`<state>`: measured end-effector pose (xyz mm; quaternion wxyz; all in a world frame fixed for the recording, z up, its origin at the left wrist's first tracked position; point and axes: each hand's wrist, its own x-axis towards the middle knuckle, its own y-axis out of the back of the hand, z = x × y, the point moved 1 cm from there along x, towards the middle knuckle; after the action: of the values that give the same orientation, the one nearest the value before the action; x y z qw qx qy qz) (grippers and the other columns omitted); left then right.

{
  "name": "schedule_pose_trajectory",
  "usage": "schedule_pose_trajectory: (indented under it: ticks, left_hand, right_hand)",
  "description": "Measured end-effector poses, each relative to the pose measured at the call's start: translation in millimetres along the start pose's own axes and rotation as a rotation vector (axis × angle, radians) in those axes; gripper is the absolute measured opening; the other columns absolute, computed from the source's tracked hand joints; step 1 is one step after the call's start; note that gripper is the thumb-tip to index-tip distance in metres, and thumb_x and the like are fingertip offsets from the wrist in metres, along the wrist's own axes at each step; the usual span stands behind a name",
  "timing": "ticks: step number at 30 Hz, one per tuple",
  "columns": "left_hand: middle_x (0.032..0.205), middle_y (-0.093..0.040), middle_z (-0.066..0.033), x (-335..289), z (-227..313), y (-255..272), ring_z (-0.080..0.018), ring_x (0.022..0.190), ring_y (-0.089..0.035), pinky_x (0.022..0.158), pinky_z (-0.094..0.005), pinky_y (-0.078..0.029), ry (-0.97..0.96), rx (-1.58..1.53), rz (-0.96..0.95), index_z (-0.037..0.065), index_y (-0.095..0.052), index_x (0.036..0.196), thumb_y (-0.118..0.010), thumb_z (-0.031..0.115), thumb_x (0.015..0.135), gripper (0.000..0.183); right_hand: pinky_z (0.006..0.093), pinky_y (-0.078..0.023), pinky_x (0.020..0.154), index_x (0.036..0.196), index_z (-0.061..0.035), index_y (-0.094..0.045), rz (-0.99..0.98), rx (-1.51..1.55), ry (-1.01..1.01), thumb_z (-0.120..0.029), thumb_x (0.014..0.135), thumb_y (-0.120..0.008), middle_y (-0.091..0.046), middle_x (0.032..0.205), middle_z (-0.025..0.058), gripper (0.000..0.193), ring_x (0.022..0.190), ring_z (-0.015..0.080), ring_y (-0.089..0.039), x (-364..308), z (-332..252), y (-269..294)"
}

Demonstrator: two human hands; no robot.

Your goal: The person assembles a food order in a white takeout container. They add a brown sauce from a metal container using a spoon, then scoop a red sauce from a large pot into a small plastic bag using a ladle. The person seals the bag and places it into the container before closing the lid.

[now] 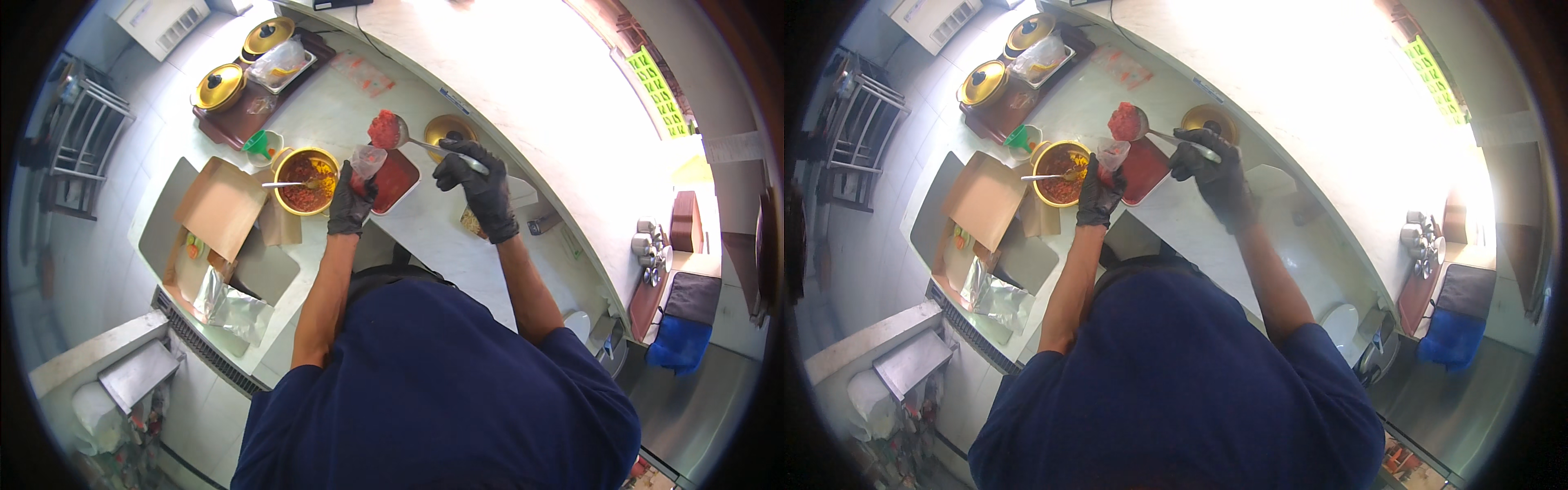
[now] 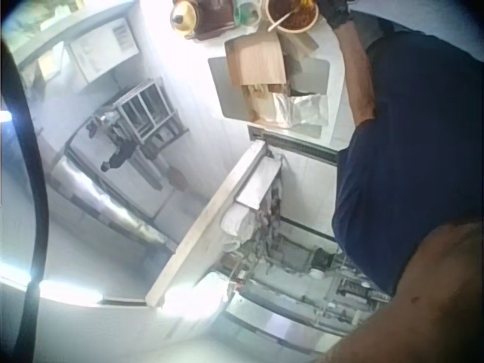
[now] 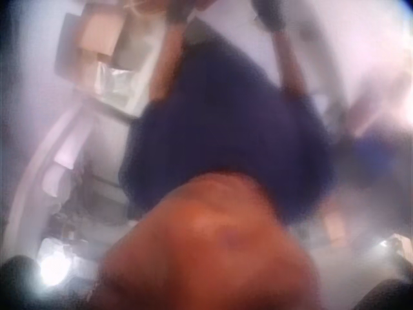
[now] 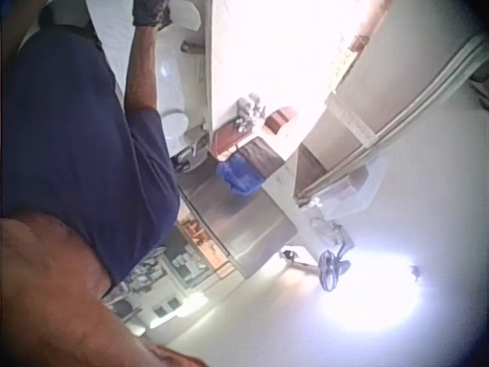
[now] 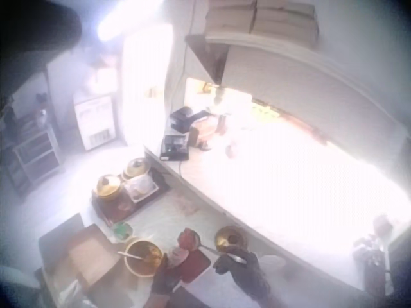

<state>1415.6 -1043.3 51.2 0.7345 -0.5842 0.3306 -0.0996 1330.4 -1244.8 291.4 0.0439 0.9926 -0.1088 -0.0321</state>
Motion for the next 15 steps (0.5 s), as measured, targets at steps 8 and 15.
schedule_pose_trajectory:
  ticks: [8,15]
  left_hand:
    - [0.102,-0.064,-0.0061,-5.4,-18.2,-35.0,-0.0202,0.088,-0.063,0.068,-0.0348,-0.054,0.016,-0.031,0.010,0.014,-0.056,0.116,-0.070,0.043,0.088,0.043]
    - [0.100,-0.065,-0.0070,-9.4,-23.4,-57.9,-0.0211,0.086,-0.063,0.066,-0.0352,-0.054,-0.009,-0.027,0.055,0.012,-0.056,0.113,-0.062,0.049,0.092,0.044]
  right_hand:
    - [0.0303,-0.057,0.069,0.121,-0.0004,-0.060,0.021,-0.356,0.469,-0.008,0.094,-0.060,-0.071,0.083,0.0101,0.029,0.076,0.0156,-0.070,-26.5,27.9,-22.4]
    - [0.0407,-0.050,0.058,0.132,-0.0080,-0.053,0.039,-0.666,0.653,-0.004,0.088,-0.061,-0.062,0.076,0.0112,0.045,0.066,0.0291,-0.063,-43.3,28.6,-23.6]
